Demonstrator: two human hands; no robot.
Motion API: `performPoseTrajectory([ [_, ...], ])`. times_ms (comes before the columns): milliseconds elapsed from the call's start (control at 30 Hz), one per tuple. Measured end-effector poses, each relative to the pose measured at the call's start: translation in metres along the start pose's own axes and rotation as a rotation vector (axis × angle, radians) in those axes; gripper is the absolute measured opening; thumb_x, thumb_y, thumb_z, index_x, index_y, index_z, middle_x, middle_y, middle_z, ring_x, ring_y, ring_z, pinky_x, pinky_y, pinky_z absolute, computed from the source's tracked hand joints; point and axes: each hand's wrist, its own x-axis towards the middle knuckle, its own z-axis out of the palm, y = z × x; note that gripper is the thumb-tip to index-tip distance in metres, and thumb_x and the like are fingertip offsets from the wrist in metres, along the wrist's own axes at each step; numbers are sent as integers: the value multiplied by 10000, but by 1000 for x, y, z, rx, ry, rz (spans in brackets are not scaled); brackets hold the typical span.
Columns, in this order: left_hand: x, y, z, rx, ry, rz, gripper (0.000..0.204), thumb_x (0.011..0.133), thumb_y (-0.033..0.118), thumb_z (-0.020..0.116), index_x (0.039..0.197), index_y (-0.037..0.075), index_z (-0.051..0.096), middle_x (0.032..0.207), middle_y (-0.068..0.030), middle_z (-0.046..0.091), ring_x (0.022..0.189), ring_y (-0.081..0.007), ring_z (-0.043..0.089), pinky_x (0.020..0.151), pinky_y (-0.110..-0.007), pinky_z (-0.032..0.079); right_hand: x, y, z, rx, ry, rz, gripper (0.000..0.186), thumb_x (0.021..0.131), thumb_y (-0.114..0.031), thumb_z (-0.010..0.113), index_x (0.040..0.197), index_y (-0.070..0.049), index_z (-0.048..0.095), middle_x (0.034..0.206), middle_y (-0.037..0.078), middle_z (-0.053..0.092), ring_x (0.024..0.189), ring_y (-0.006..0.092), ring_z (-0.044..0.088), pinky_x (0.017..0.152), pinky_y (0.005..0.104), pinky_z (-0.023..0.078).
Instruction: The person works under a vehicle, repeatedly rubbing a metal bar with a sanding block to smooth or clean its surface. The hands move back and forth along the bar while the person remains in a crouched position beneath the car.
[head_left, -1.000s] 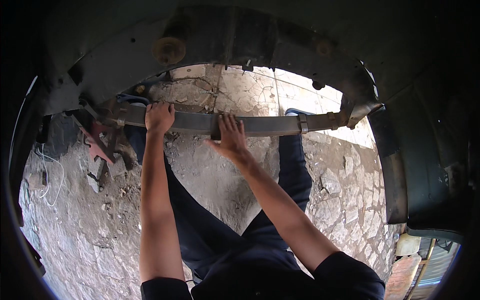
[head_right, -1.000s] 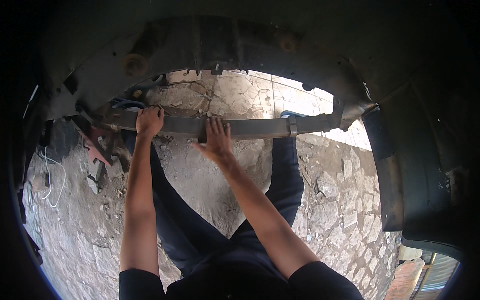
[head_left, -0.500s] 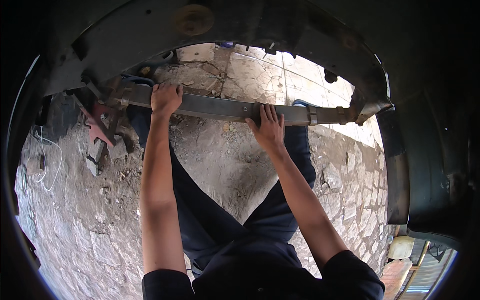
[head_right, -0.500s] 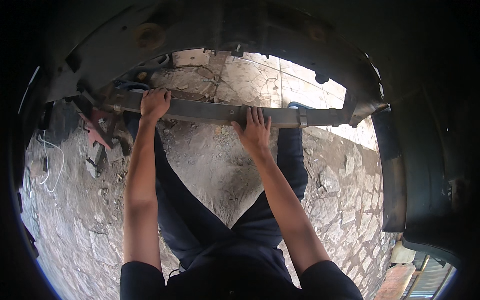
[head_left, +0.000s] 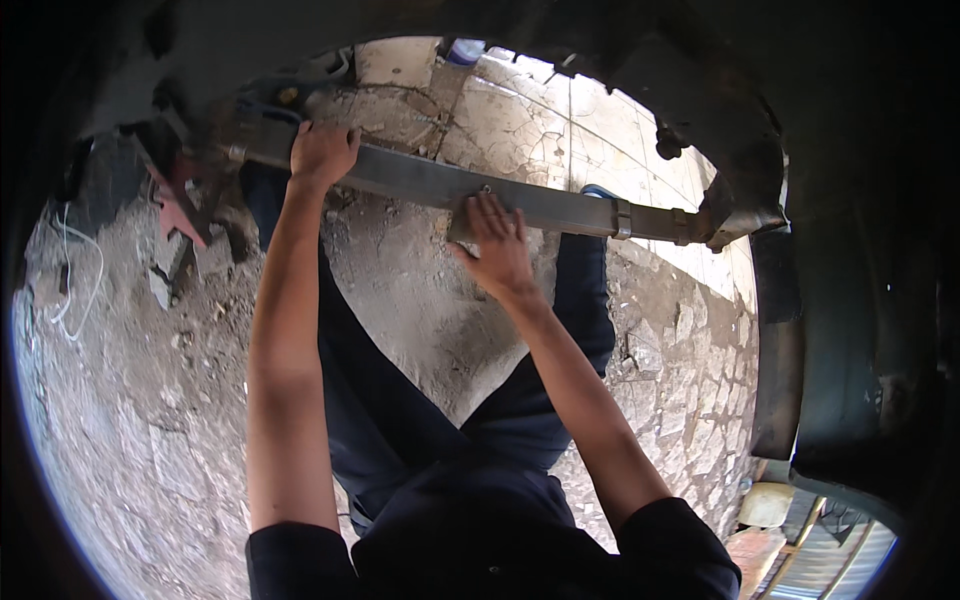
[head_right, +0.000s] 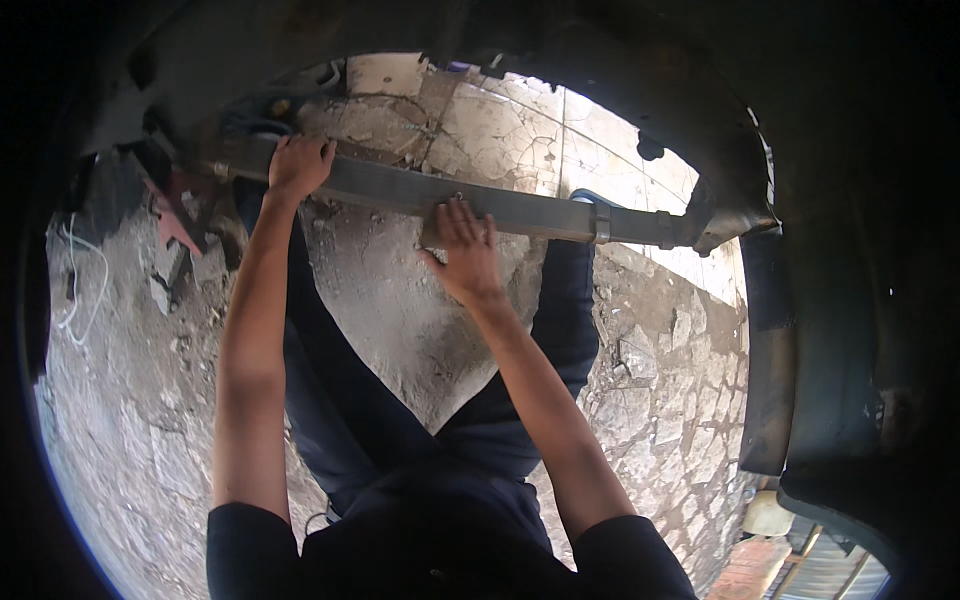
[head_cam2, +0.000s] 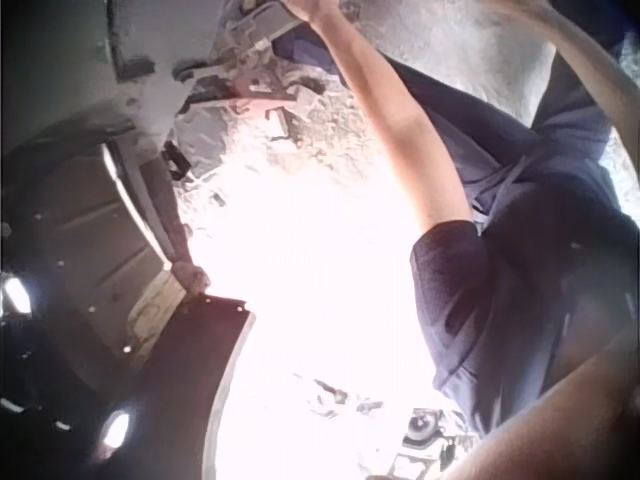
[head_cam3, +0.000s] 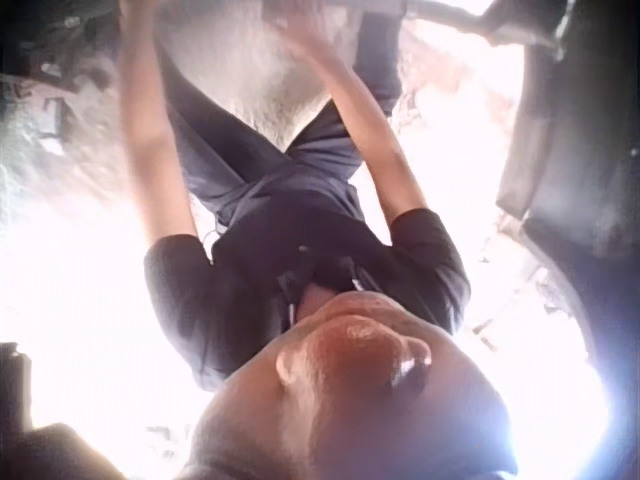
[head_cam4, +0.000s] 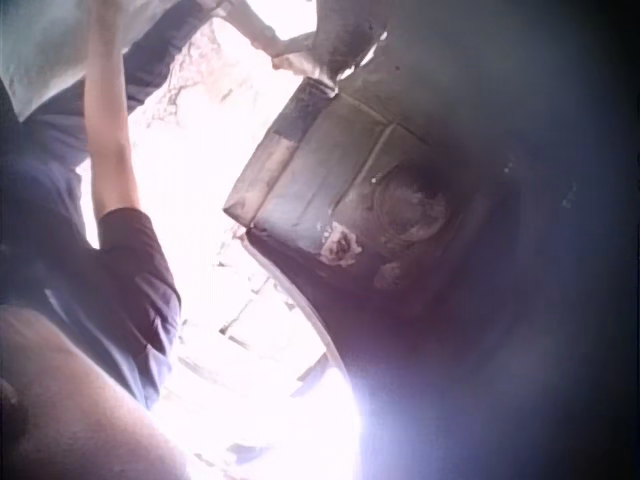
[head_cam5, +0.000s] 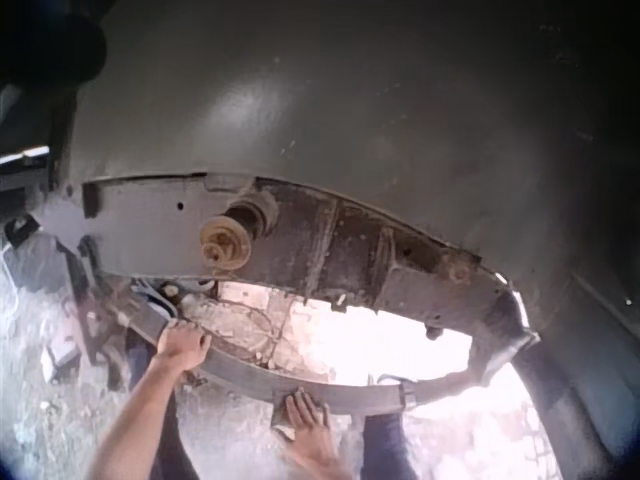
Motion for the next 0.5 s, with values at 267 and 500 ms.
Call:
performPoseTrajectory([
  [267,2,10,-9,-3,-99,-66,389,964,377,453,974,80,704,1039,-153,690,1025,-283,639,1040,-446,380,10,47,-6,7,29,275,857,882,-605,552,1467,-15,342,1542,170,310,1462,293,219,1173,549,129],
  [500,7,-3,2,-7,-20,-35,361,980,363,430,1082,113,668,1104,-120,672,1085,-304,604,993,-441,401,56,-24,-2,129,-56,142,927,858,-665,537,1493,-39,281,1559,165,265,1473,292,175,1201,513,96],
])
